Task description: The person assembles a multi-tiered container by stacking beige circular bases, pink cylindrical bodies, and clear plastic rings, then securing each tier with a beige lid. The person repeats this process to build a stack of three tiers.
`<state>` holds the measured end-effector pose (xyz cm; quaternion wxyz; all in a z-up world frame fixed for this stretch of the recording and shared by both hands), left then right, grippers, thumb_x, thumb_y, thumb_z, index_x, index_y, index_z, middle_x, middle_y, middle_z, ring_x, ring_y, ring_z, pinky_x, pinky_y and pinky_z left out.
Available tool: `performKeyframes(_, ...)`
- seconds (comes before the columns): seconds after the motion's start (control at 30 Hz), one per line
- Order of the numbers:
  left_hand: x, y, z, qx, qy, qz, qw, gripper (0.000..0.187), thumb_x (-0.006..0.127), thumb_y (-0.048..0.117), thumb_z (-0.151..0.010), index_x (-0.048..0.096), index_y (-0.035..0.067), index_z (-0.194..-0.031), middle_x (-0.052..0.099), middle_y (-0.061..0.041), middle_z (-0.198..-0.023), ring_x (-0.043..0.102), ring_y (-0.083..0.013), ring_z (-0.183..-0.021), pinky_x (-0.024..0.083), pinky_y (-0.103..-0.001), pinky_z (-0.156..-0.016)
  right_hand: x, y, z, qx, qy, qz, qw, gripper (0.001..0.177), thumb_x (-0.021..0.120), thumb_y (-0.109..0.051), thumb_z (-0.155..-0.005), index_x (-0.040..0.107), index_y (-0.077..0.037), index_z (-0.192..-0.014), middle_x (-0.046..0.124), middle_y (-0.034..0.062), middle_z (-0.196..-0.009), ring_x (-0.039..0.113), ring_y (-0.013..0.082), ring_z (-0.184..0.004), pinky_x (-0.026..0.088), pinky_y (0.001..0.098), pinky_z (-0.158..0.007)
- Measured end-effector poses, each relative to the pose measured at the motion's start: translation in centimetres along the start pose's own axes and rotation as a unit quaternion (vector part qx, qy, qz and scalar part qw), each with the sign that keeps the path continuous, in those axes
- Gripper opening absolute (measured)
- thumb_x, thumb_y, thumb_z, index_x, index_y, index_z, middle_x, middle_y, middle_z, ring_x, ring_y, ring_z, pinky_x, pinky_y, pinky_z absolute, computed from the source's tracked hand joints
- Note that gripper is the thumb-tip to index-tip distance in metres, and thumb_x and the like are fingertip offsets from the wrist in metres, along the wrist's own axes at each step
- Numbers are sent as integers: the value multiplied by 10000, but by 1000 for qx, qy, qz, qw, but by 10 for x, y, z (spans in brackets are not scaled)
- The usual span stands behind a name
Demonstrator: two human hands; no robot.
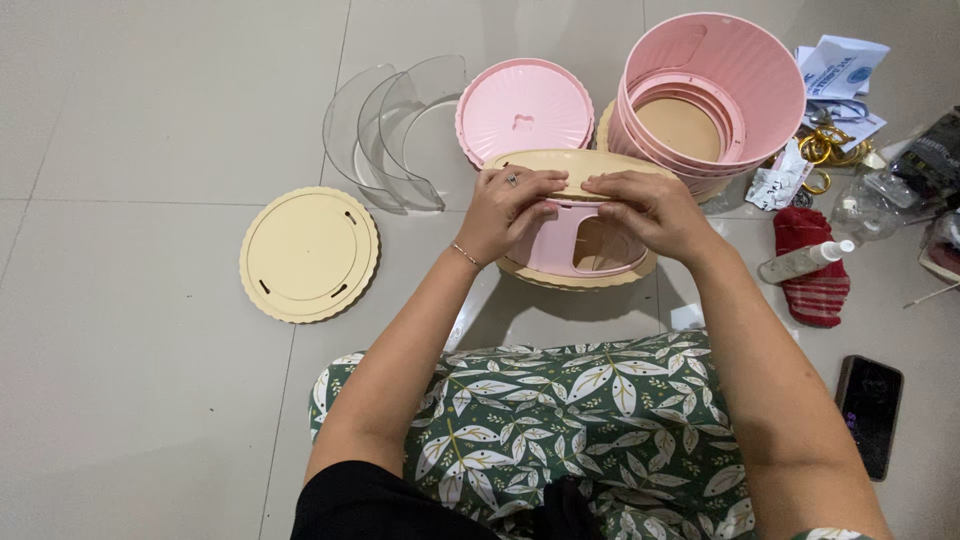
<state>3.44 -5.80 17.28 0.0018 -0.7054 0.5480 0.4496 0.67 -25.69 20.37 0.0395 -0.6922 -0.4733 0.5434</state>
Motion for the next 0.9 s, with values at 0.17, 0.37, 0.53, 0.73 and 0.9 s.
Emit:
performKeyframes(0.17, 1, -6, 0, 9, 43, 20, 999, 220, 691, 244, -984, 720, 166, -1187, 742, 9, -1179, 670, -197, -1097, 403, -397, -1048, 1, 4, -11, 18, 4, -5, 1000, 273, 711, -139, -939, 749, -101, -1207, 755, 73, -1172, 728, 237, -1003, 561, 340, -867)
performKeyframes(0.37, 5, -19, -6, -39, 53, 52, 997, 151, 677, 171, -1002, 717, 115, -1136, 750, -43, -1081, 686, -267, -1039, 522, -410, -967, 3, 6, -19, 61, 10, 4, 998, 241, 712, -159, -942, 764, -119, -1174, 767, 62, -1126, 724, 212, -922, 557, 329, -810)
performKeyframes(0.53, -3, -19, -4, -57, 54, 35, 996, 167, 692, 195, -989, 726, 123, -1137, 757, -37, -1170, 621, -308, -1279, 502, -411, -1073, 2, 2, -23, 68, 14, -5, 998, 245, 697, -166, -960, 753, -127, -1196, 763, 60, -1107, 727, 198, -914, 557, 322, -798)
performKeyframes(0.73, 2, -30, 31, -145, 60, 60, 986, 613, 620, 356, -1022, 435, 113, -1554, 301, -249, -1636, 265, -460, -1520, 274, -509, -1224, 11, 3, -26, 90, 19, 0, 996, 258, 708, -205, -947, 761, -135, -1190, 764, 75, -1095, 738, 197, -897, 567, 322, -784)
performKeyframes(0.9, 12, -59, 50, -262, 88, 109, 955, 812, 558, 482, -1040, 183, 70, -1630, 301, -316, -1614, 215, -499, -1530, 240, -511, -1233, 31, -13, -39, 48, 14, 28, 998, 260, 717, -240, -945, 762, -131, -1177, 758, 110, -1072, 734, 248, -890, 571, 359, -789)
Point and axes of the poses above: each hand's wrist, its own z-axis away from the middle knuckle, its own x-axis out of the palm, y = z × x, the point moved 7 cm from there along -z, towards the middle knuckle
